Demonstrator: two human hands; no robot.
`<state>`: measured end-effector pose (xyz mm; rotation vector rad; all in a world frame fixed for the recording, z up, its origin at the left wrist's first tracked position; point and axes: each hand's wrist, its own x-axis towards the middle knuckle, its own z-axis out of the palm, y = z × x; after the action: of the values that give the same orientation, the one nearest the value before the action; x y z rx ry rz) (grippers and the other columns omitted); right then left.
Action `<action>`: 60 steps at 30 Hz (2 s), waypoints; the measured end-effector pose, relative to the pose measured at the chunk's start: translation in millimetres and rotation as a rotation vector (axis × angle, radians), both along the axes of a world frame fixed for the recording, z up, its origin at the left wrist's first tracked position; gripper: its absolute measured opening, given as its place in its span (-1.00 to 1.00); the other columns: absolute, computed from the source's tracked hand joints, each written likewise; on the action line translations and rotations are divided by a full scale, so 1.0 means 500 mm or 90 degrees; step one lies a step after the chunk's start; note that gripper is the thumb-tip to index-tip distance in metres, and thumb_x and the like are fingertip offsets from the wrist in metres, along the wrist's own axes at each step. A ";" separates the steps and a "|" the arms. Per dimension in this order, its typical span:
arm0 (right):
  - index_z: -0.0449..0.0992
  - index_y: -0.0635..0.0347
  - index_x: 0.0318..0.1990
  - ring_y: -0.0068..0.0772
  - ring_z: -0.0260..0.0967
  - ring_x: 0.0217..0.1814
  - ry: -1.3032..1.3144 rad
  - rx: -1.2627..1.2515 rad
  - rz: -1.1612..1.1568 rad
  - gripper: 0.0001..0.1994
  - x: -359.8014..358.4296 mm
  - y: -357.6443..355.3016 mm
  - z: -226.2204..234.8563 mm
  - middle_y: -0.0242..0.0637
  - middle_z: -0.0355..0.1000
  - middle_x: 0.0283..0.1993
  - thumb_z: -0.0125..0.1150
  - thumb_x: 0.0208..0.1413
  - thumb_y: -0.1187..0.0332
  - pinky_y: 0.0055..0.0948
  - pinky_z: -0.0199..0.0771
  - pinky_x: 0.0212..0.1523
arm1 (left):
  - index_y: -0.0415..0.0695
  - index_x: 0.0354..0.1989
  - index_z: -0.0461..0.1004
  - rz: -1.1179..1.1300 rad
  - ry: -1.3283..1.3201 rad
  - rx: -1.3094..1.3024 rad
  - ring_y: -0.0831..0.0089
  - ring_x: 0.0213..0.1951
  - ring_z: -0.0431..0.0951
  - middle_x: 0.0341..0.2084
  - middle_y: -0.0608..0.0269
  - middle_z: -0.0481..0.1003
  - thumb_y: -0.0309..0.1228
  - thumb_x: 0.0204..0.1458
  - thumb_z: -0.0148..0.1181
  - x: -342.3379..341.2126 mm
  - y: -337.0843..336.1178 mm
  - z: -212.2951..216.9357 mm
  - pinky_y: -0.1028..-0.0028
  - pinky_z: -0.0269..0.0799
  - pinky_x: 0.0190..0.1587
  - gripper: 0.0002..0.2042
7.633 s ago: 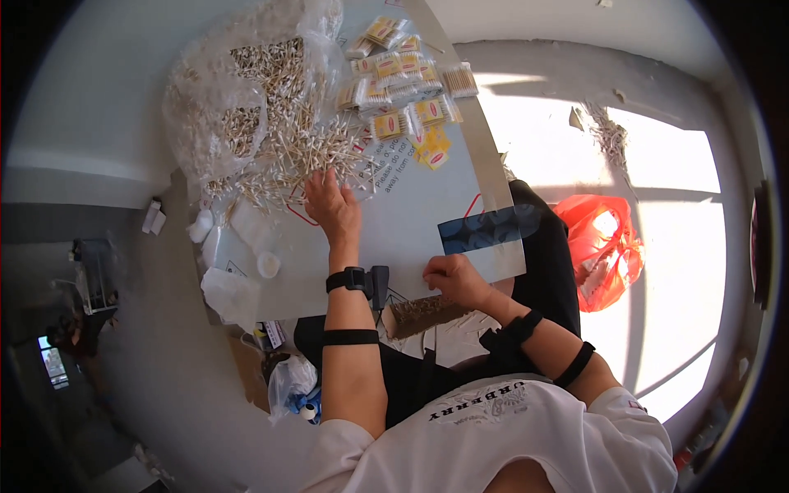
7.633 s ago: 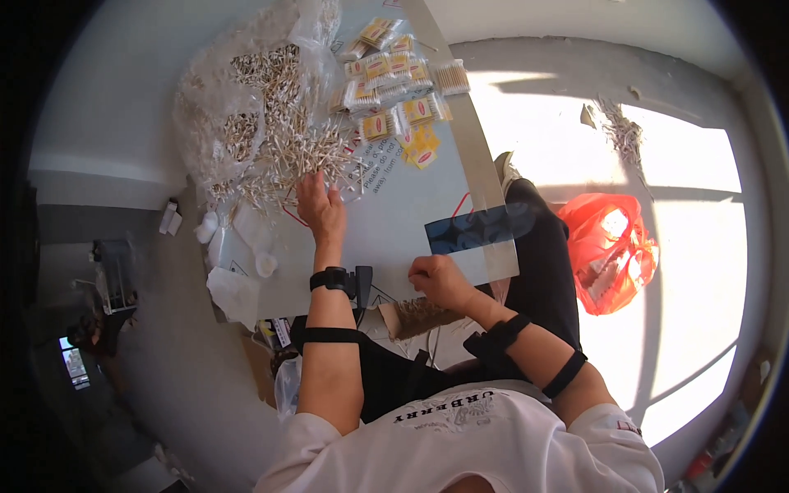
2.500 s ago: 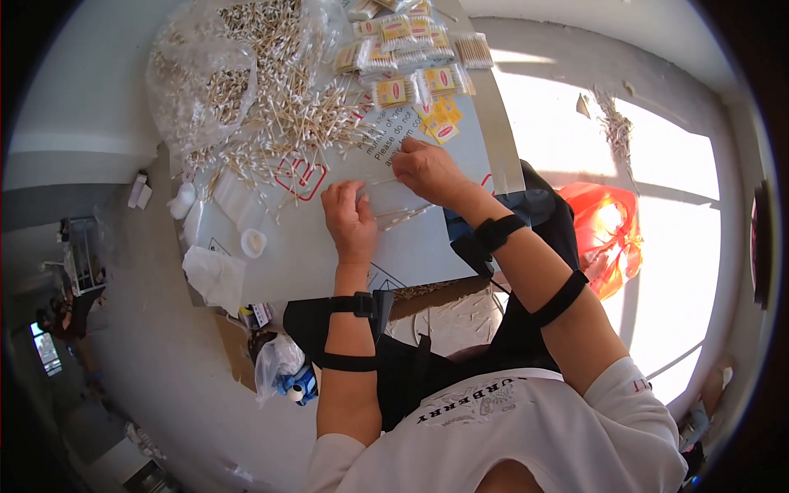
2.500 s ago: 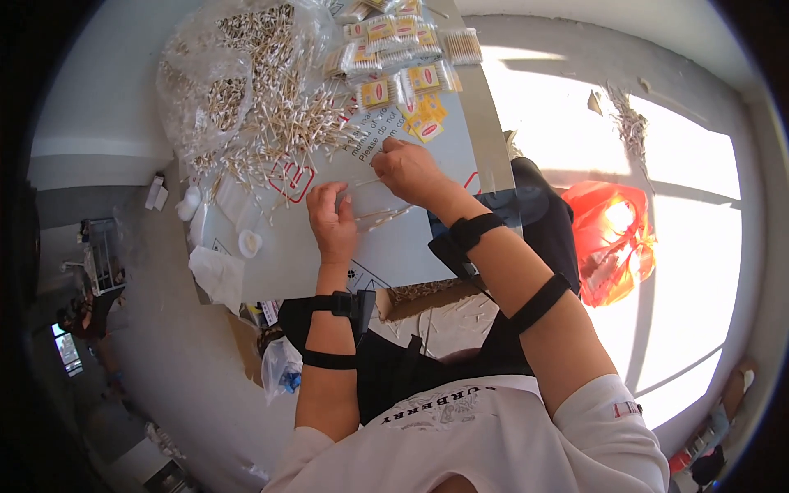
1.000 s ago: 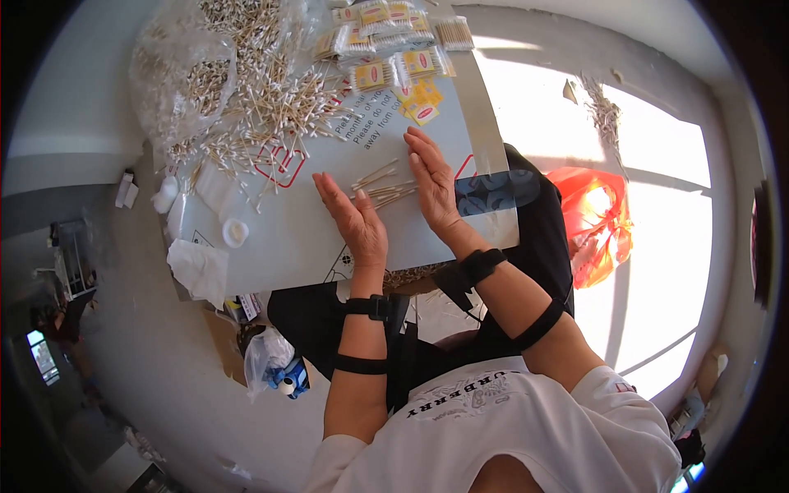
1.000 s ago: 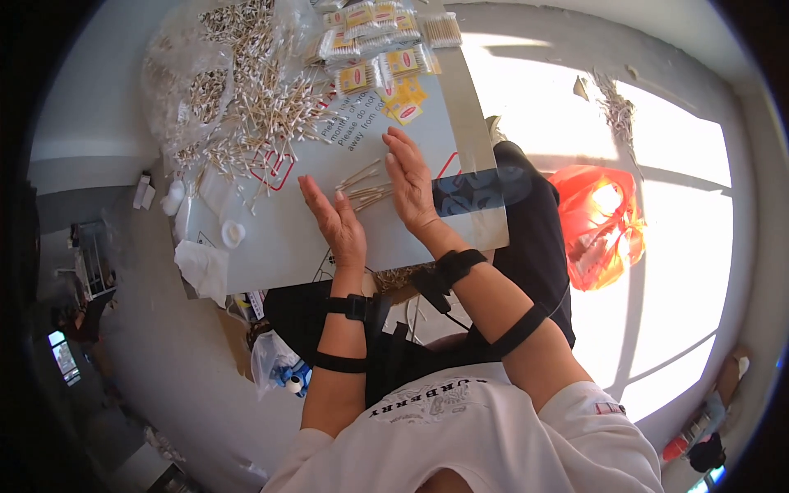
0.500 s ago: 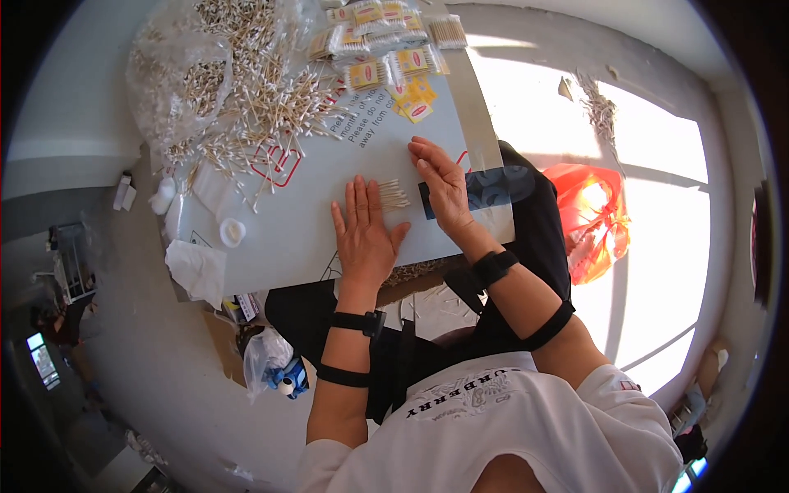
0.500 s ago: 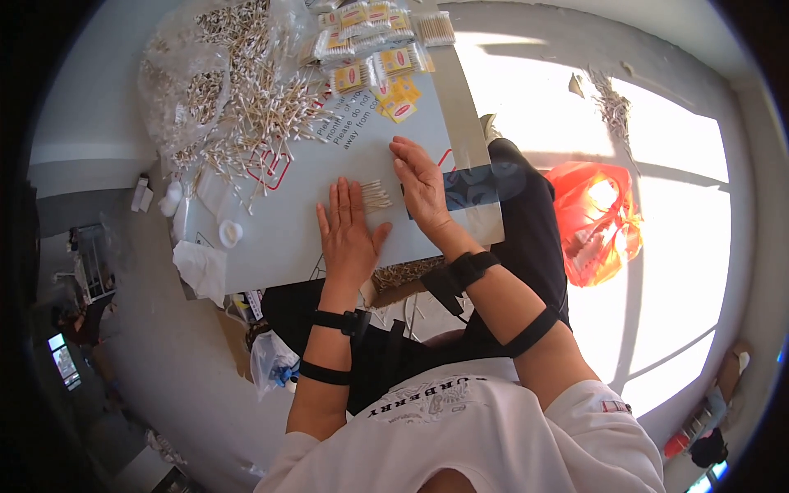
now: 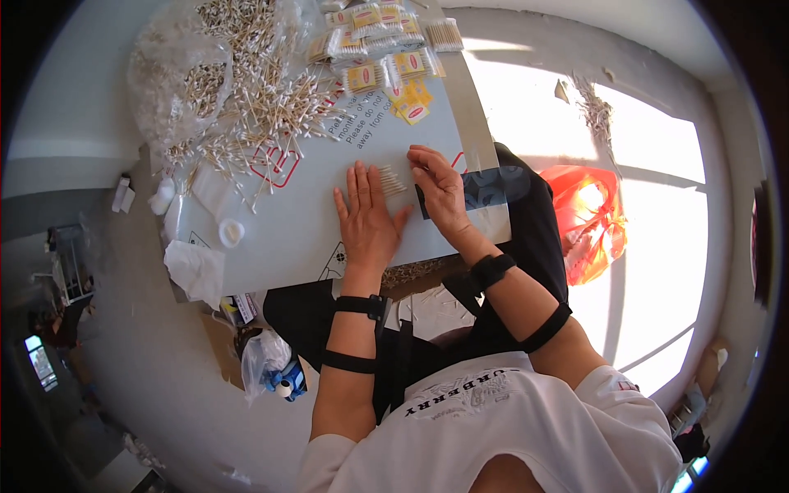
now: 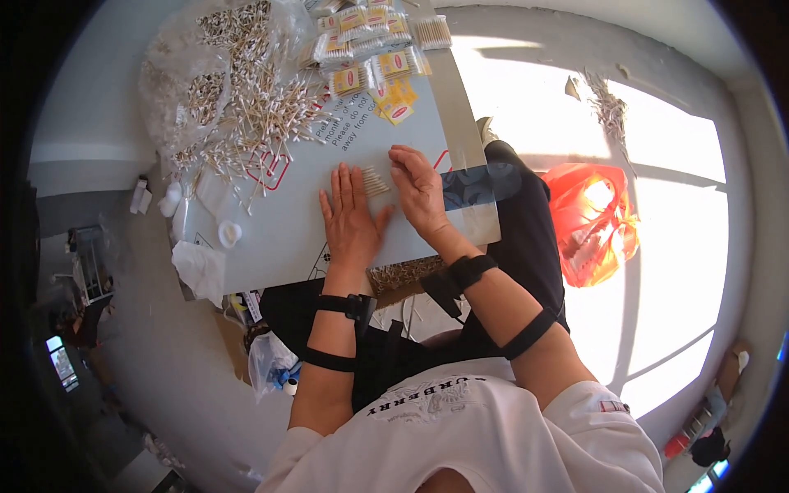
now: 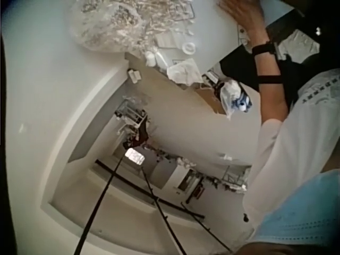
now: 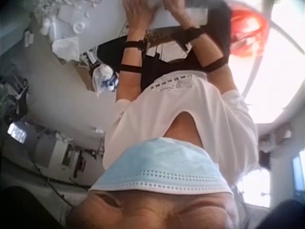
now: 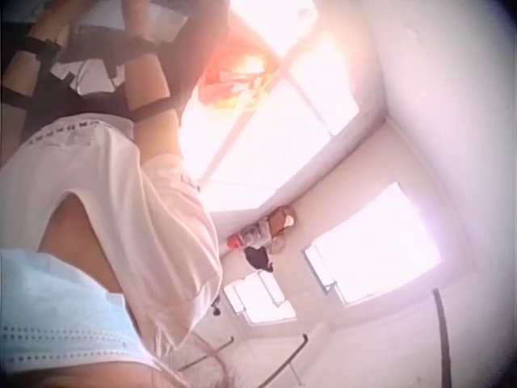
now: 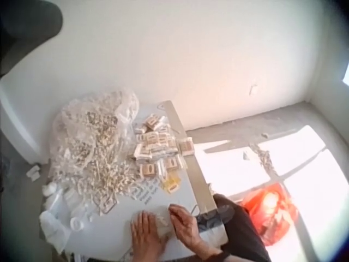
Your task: Packing cotton swabs into small plastic bags and organizing them on a workspace.
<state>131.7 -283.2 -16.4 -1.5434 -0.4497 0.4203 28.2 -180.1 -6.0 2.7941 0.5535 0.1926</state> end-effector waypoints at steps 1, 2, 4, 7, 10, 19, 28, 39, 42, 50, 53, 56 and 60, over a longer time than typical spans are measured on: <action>0.42 0.38 0.04 -0.42 0.23 0.24 -0.010 0.043 -0.029 -0.74 -0.001 0.000 -0.009 -0.17 0.29 0.21 -0.01 0.22 0.52 -0.49 0.22 0.24 | -0.28 0.34 0.00 0.000 0.001 -0.001 0.06 0.41 -0.16 0.37 -0.13 -0.08 -0.10 0.02 0.19 -0.003 -0.003 -0.002 -0.02 -0.31 0.37 -0.21; 0.42 0.38 0.04 -0.42 0.23 0.24 -0.011 0.044 -0.029 -0.74 -0.005 0.004 -0.011 -0.17 0.29 0.21 -0.01 0.22 0.52 -0.49 0.22 0.24 | -0.27 0.35 -0.02 0.007 -0.029 -0.033 0.05 0.41 -0.16 0.37 -0.11 -0.08 -0.14 0.07 0.15 -0.005 -0.002 -0.006 0.02 -0.29 0.38 -0.24; 0.41 0.36 0.08 -0.43 0.19 0.28 0.020 0.132 -0.051 -0.72 -0.017 0.013 -0.015 -0.18 0.27 0.24 -0.05 0.28 0.46 -0.50 0.19 0.27 | -0.27 0.36 -0.04 0.014 -0.060 -0.064 0.05 0.41 -0.15 0.37 -0.09 -0.08 -0.18 0.12 0.10 -0.005 0.002 -0.014 0.06 -0.27 0.38 -0.28; 0.39 0.33 0.11 -0.44 0.17 0.29 0.062 0.175 -0.070 -0.71 -0.008 0.029 -0.023 -0.19 0.25 0.27 -0.09 0.31 0.43 -0.51 0.16 0.29 | -0.25 0.38 -0.11 0.118 -0.374 -0.328 0.09 0.42 -0.16 0.39 -0.06 -0.10 -0.24 0.23 -0.05 0.001 0.009 -0.021 0.16 -0.24 0.39 -0.36; 0.39 0.35 0.11 -0.42 0.17 0.30 0.004 0.171 -0.089 -0.71 -0.014 0.062 -0.040 -0.18 0.23 0.29 -0.07 0.30 0.44 -0.50 0.16 0.29 | -0.23 0.40 -0.15 0.186 -0.505 -0.498 0.15 0.42 -0.16 0.39 -0.02 -0.11 -0.22 0.28 -0.15 0.029 0.019 -0.025 0.25 -0.24 0.39 -0.40; 0.47 0.28 -0.05 -0.28 0.33 0.12 -0.021 0.094 -0.077 -0.79 -0.008 0.029 -0.002 -0.14 0.34 0.13 0.06 0.17 0.48 -0.43 0.30 0.10 | -0.21 0.39 -0.07 0.086 -0.356 -0.356 0.13 0.42 -0.14 0.39 0.01 -0.09 -0.22 0.22 -0.04 -0.007 0.025 -0.014 0.22 -0.22 0.40 -0.37; 0.55 0.20 -0.36 -0.19 0.39 -0.33 -0.422 -0.173 0.009 -0.90 -0.007 -0.024 0.006 -0.26 0.36 -0.40 0.27 -0.10 0.52 -0.33 0.42 -0.32 | -0.17 0.39 -0.06 0.007 0.027 0.029 0.15 0.41 -0.10 0.39 0.06 -0.06 -0.05 0.07 0.08 -0.044 0.001 -0.002 0.00 -0.26 0.38 -0.22; 0.54 0.17 -0.42 -0.16 0.39 -0.32 -0.493 -0.233 0.038 -0.92 -0.009 -0.020 0.007 -0.26 0.37 -0.41 0.29 -0.14 0.50 -0.29 0.42 -0.33 | -0.20 0.36 0.01 0.011 0.022 0.032 0.16 0.40 -0.08 0.38 0.05 -0.03 -0.04 0.08 0.08 -0.041 -0.001 -0.001 0.01 -0.27 0.38 -0.25; 0.55 0.17 -0.42 -0.17 0.39 -0.33 -0.486 -0.211 0.038 -0.92 -0.012 -0.019 0.009 -0.27 0.37 -0.41 0.29 -0.13 0.49 -0.30 0.42 -0.34 | -0.20 0.37 -0.01 0.011 0.022 0.033 0.15 0.40 -0.08 0.38 0.05 -0.03 -0.03 0.08 0.06 -0.043 0.000 -0.002 0.01 -0.27 0.38 -0.24; 0.57 0.16 -0.39 -0.18 0.40 -0.33 -0.451 -0.199 -0.001 -0.91 0.002 0.004 0.009 -0.27 0.38 -0.42 0.29 -0.12 0.49 -0.30 0.43 -0.35 | -0.20 0.37 -0.03 0.009 0.029 0.028 0.14 0.41 -0.09 0.38 0.04 -0.04 -0.02 0.09 0.04 -0.042 -0.001 -0.004 0.01 -0.27 0.38 -0.24; 0.57 0.16 -0.39 -0.18 0.40 -0.34 -0.451 -0.215 -0.006 -0.92 0.000 0.009 0.007 -0.27 0.38 -0.42 0.29 -0.12 0.48 -0.30 0.43 -0.35 | -0.20 0.37 -0.03 0.008 0.021 0.036 0.14 0.41 -0.09 0.38 0.04 -0.04 -0.01 0.09 0.04 -0.043 0.001 -0.004 0.01 -0.27 0.38 -0.24; 0.57 0.15 -0.40 -0.18 0.40 -0.34 -0.477 -0.236 0.009 -0.92 -0.002 0.007 0.008 -0.27 0.38 -0.42 0.29 -0.12 0.48 -0.31 0.43 -0.35 | -0.20 0.37 -0.02 0.009 0.021 0.034 0.14 0.40 -0.08 0.38 0.05 -0.04 -0.01 0.09 0.03 -0.042 0.002 -0.005 0.00 -0.26 0.37 -0.24; 0.57 0.16 -0.41 -0.17 0.40 -0.33 -0.472 -0.244 0.027 -0.93 -0.008 0.003 0.009 -0.27 0.37 -0.42 0.28 -0.11 0.48 -0.31 0.43 -0.33 | -0.20 0.36 0.01 0.013 0.011 0.030 0.15 0.40 -0.06 0.37 0.04 -0.01 -0.01 0.08 0.05 -0.042 0.002 -0.005 0.01 -0.26 0.38 -0.25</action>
<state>127.7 -281.4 -12.1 -2.0502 -1.0177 -0.0633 7.1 -179.0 -8.3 2.8396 0.5887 0.1873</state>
